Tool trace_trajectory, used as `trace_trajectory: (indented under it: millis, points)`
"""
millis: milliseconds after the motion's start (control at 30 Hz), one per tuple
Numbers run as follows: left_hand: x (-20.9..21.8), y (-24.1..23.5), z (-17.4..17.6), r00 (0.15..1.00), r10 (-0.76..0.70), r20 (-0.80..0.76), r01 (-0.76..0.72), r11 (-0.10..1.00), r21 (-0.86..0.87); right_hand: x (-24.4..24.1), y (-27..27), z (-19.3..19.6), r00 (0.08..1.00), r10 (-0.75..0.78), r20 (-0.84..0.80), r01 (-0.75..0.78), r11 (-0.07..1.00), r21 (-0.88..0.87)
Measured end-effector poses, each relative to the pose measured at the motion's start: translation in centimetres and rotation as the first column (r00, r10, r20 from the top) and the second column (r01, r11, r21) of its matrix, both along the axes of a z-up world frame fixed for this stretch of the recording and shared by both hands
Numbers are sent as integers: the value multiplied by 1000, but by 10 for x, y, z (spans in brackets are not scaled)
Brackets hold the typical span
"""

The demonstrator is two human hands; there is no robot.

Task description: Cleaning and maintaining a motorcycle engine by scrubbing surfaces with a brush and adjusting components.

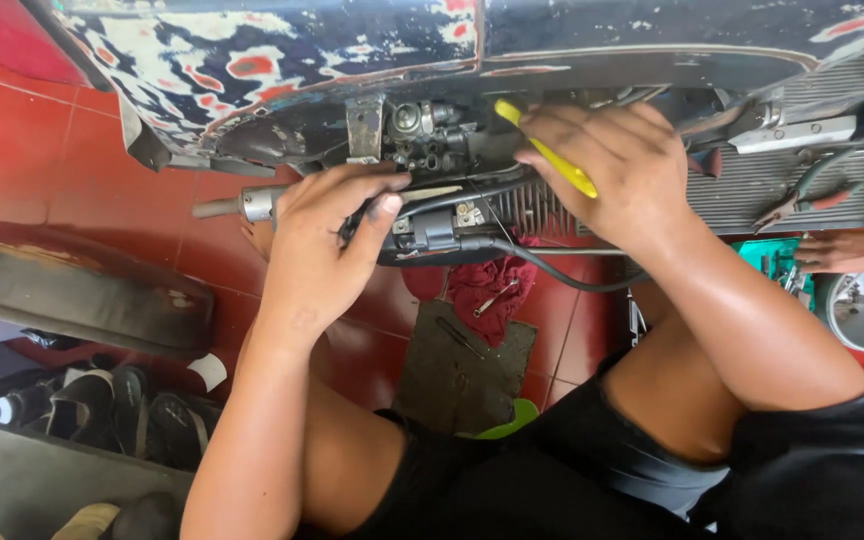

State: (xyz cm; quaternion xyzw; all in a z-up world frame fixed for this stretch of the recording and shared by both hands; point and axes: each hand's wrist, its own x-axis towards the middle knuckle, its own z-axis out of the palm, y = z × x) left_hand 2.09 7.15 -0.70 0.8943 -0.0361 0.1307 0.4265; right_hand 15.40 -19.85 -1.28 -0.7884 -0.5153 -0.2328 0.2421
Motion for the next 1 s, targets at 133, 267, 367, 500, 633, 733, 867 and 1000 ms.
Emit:
trace_trajectory:
  millis: [133,267,367,500,633,733,867,1000]
  points:
    - [-1,6,4,994,75,-79,-70,996,61,2,7,-27,993,42,-110,-39,999,34]
    - [4,13,-2,985,100,-140,-79,985,154,-6,12,-16,911,206,-358,-157,974,162]
    - [6,16,0,983,101,-155,-76,985,157,-2,9,-8,898,264,-353,-215,961,171]
    - [4,20,5,983,119,-137,-94,980,175,10,4,-13,995,50,88,-31,980,-199]
    - [0,24,3,977,143,-156,-119,981,154,-9,18,1,965,-94,243,147,967,-210]
    - [-1,26,5,977,150,-153,-121,976,180,-6,25,-7,973,43,-225,-81,984,-161]
    - [-3,29,4,972,152,-179,-123,979,163,1,12,-1,779,195,-596,-124,980,158]
    - [-3,32,2,974,142,-177,-111,978,177,7,15,0,809,123,-575,-97,992,77]
